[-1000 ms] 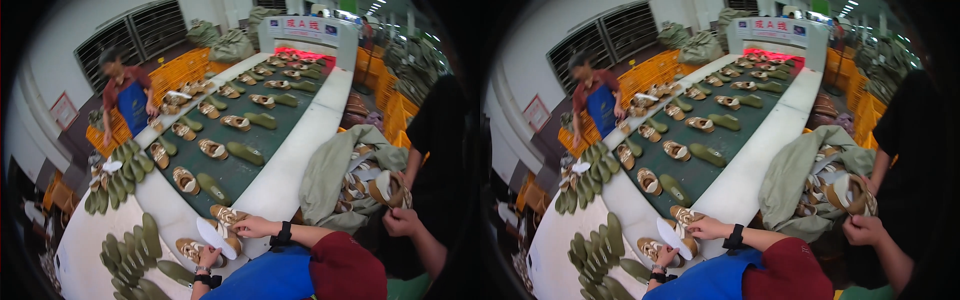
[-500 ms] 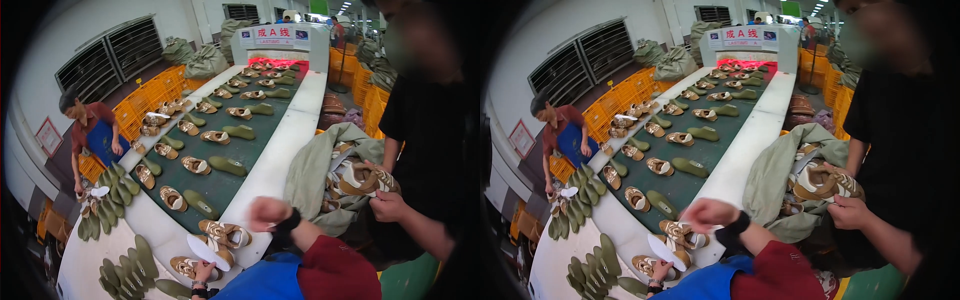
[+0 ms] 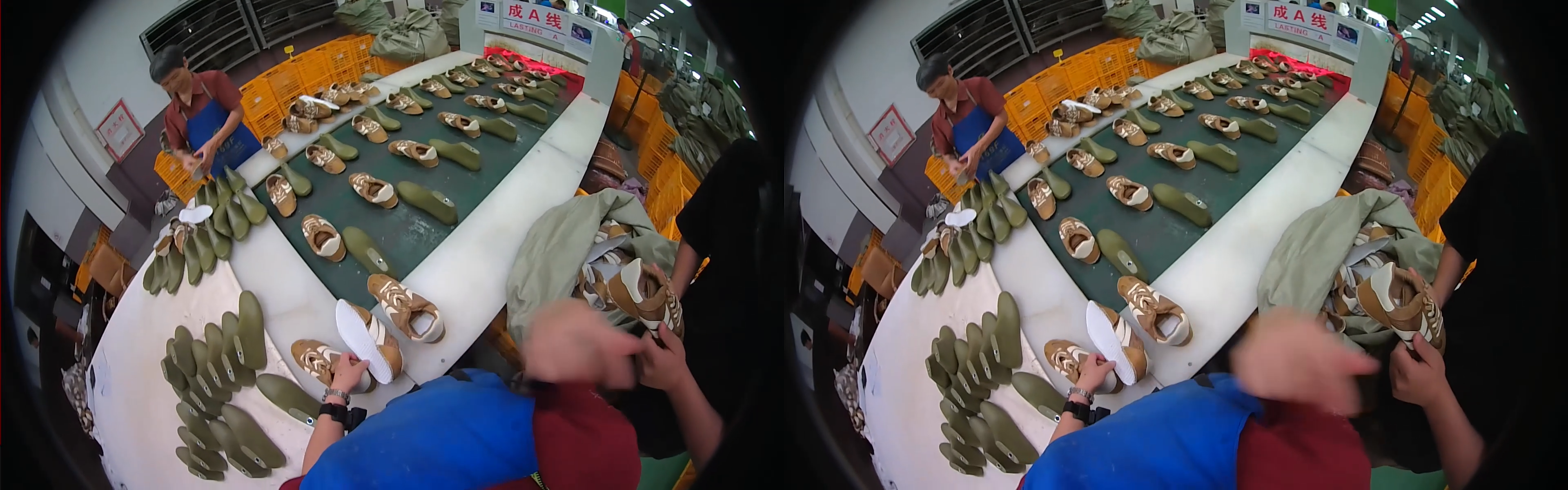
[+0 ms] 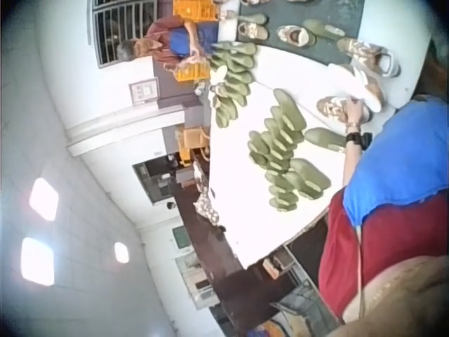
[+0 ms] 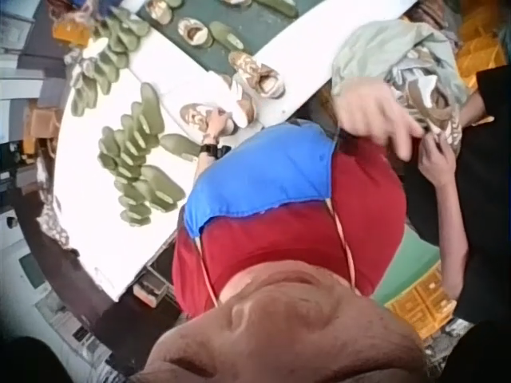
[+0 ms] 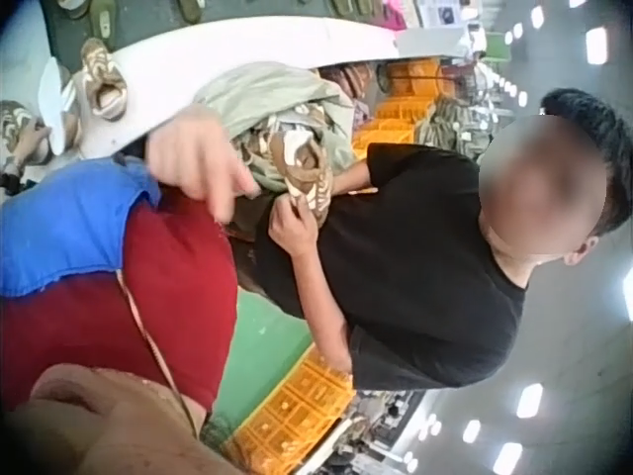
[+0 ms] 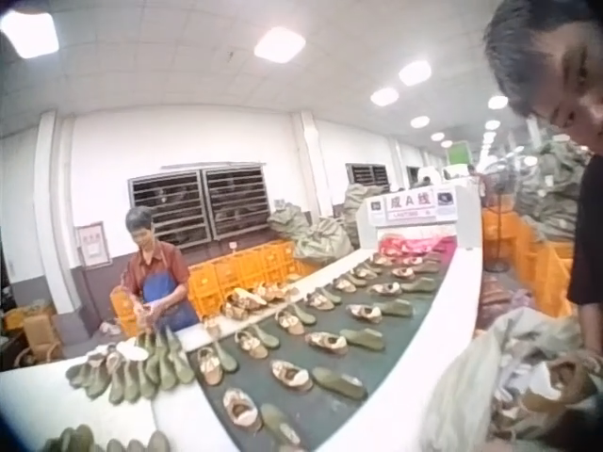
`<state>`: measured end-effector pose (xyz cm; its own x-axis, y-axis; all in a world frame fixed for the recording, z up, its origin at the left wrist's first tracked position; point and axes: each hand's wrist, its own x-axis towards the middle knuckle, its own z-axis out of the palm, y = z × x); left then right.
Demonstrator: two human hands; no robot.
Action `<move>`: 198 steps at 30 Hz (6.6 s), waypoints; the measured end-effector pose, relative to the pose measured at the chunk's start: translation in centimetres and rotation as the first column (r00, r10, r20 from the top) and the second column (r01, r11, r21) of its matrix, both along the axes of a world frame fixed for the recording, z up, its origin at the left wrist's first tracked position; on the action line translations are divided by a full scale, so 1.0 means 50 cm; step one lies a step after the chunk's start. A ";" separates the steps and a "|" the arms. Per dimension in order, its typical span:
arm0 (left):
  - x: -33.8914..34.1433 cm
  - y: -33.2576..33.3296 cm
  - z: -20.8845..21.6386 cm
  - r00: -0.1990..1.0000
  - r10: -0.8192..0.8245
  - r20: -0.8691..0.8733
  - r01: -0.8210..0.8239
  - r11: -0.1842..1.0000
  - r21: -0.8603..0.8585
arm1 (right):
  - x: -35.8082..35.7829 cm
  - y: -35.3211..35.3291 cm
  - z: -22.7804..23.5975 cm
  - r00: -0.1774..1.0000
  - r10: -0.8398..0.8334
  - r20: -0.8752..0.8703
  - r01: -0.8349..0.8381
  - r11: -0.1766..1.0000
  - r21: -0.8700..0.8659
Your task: Sorting and matching shoes with green shoe lasts on a workspace table and conveyor belt system.
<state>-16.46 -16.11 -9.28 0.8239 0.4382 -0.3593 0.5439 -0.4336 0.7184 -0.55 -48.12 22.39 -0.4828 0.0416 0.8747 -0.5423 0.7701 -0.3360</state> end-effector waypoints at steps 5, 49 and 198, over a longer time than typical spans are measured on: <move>-0.008 -0.002 0.029 1.000 0.010 -0.004 -0.011 1.000 -0.020 | -0.015 -0.088 0.063 0.974 -0.124 0.188 0.128 0.992 -0.010; 0.111 -0.064 0.139 0.990 -0.127 0.056 0.100 0.931 0.352 | 0.042 0.223 -0.592 -0.118 -0.372 0.921 0.749 -0.642 -0.164; -0.015 0.415 0.219 0.926 0.371 0.064 -0.358 0.815 0.455 | 0.297 0.628 -0.598 -0.067 -0.221 0.973 0.956 -0.292 0.000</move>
